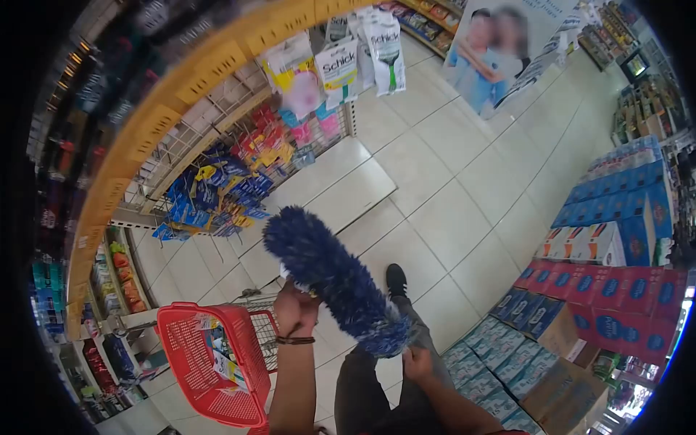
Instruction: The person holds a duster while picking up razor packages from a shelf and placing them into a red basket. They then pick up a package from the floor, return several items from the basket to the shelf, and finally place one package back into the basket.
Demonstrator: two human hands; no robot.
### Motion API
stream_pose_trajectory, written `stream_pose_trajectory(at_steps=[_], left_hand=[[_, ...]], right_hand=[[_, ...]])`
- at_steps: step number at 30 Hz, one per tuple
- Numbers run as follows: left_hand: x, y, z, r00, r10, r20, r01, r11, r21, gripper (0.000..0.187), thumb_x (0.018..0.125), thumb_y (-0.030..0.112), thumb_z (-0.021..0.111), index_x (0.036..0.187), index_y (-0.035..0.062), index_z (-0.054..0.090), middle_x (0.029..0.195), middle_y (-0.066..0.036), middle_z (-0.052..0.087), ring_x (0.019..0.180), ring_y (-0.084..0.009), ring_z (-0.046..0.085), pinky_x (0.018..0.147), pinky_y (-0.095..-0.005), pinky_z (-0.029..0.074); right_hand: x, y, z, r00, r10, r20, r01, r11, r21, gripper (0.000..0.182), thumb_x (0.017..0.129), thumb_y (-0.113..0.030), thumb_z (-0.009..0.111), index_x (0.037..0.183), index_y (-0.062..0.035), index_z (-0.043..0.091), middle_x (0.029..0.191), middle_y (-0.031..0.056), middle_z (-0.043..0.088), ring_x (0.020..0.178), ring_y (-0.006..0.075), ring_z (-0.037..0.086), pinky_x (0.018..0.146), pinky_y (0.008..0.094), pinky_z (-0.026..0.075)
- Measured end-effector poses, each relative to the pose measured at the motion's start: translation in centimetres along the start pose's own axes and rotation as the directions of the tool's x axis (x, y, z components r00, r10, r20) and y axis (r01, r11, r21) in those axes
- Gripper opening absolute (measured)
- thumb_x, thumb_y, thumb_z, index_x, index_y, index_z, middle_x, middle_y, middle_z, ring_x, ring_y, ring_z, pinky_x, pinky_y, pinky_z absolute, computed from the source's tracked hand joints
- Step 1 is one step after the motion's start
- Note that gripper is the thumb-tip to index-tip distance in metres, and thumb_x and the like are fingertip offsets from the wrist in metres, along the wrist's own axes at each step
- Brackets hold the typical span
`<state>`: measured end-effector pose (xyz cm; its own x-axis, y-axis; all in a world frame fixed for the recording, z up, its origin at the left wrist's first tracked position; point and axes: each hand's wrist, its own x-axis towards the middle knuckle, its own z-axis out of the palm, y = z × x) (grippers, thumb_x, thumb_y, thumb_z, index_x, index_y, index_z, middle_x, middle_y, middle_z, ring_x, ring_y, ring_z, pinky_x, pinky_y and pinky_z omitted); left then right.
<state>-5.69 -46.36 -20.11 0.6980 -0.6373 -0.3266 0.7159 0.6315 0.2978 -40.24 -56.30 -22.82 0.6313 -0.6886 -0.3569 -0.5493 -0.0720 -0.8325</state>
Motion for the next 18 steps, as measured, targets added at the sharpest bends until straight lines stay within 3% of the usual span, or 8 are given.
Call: stream_pose_trajectory(at_steps=[1,3,7,9,11,13,15,18], left_hand=[[0.3,0.8,7.8,0.829,0.03,-0.558,0.095,0.976,0.194,0.037,0.107,0.026,0.041,0.134,0.0047,0.053,0.133,-0.012,0.063,0.121,-0.0293,0.061,0.104,-0.0484,0.046],[1.4,0.2,7.7,0.939,0.027,-0.341,0.035,0.984,0.175,0.04,0.11,0.028,0.033,0.138,0.0043,0.05,0.134,-0.014,0.062,0.123,-0.0342,0.059,0.106,-0.0587,0.041],[6.4,0.2,15.2,0.973,0.199,-0.117,-0.13,0.89,0.437,0.034,0.108,0.019,0.044,0.134,-0.0009,0.052,0.134,-0.015,0.061,0.124,-0.0252,0.059,0.106,-0.0432,0.045],[10.2,0.6,20.1,0.958,0.286,-0.01,-0.235,0.807,0.542,0.021,0.103,0.014,0.058,0.116,-0.0014,0.062,0.118,-0.009,0.067,0.106,-0.0148,0.064,0.091,-0.0297,0.051],[15.0,1.6,22.7,0.897,0.398,0.192,-0.386,0.495,0.779,0.019,0.102,0.013,0.061,0.105,-0.0048,0.066,0.112,-0.009,0.068,0.1,-0.0133,0.064,0.088,-0.0301,0.052],[18.6,1.3,27.4,0.884,0.405,0.235,-0.435,0.526,0.731,0.02,0.101,0.013,0.062,0.103,-0.006,0.067,0.106,-0.009,0.07,0.096,-0.013,0.065,0.086,-0.0291,0.052],[22.8,1.1,29.8,0.872,0.416,0.258,-0.471,0.57,0.674,0.021,0.101,0.013,0.061,0.109,-0.0064,0.067,0.101,-0.01,0.072,0.091,-0.0142,0.067,0.082,-0.0289,0.053],[26.6,0.7,31.9,0.862,0.475,0.176,-0.453,0.568,0.687,0.023,0.101,0.012,0.059,0.112,-0.0067,0.067,0.101,-0.01,0.072,0.086,-0.0159,0.068,0.079,-0.0289,0.054]], right_hand=[[0.1,0.9,0.7,1.0,0.008,0.008,-0.008,1.0,0.012,0.046,0.099,-0.031,0.06,0.067,0.0012,0.056,0.055,0.0112,0.05,0.053,0.014,0.048,0.052,0.0386,0.039],[0.5,2.3,1.8,0.972,0.225,-0.061,-0.228,0.972,-0.052,0.051,0.1,-0.043,0.056,0.085,0.0037,0.07,0.07,0.0259,0.064,0.065,0.0376,0.067,0.061,0.0451,0.047],[1.6,4.5,2.9,0.774,0.617,-0.145,-0.634,0.75,-0.19,0.07,0.099,-0.056,0.049,0.088,0.0102,0.069,0.081,0.0346,0.065,0.088,0.0517,0.066,0.078,0.0545,0.049],[1.3,7.9,4.3,0.706,0.699,-0.114,-0.707,0.687,-0.169,0.076,0.098,-0.059,0.049,0.094,0.014,0.068,0.095,0.0386,0.066,0.099,0.0532,0.065,0.088,0.0549,0.049],[1.1,10.9,5.7,0.578,0.802,-0.151,-0.805,0.531,-0.266,0.078,0.097,-0.06,0.049,0.105,0.0158,0.066,0.111,0.0395,0.064,0.11,0.0535,0.061,0.096,0.0545,0.048],[1.1,9.7,5.6,0.519,0.852,-0.066,-0.837,0.492,-0.239,0.078,0.097,-0.06,0.049,0.113,0.0154,0.064,0.118,0.0387,0.062,0.115,0.0525,0.059,0.099,0.0544,0.047],[1.0,8.0,5.6,0.584,0.789,-0.192,-0.806,0.535,-0.253,0.074,0.098,-0.056,0.051,0.083,0.015,0.068,0.097,0.0408,0.064,0.103,0.0524,0.063,0.089,0.0571,0.048],[1.6,5.7,3.7,0.626,0.779,-0.044,-0.755,0.591,-0.285,0.072,0.096,-0.059,0.052,0.09,0.0103,0.071,0.105,0.0374,0.065,0.107,0.0514,0.062,0.092,0.0565,0.048]])
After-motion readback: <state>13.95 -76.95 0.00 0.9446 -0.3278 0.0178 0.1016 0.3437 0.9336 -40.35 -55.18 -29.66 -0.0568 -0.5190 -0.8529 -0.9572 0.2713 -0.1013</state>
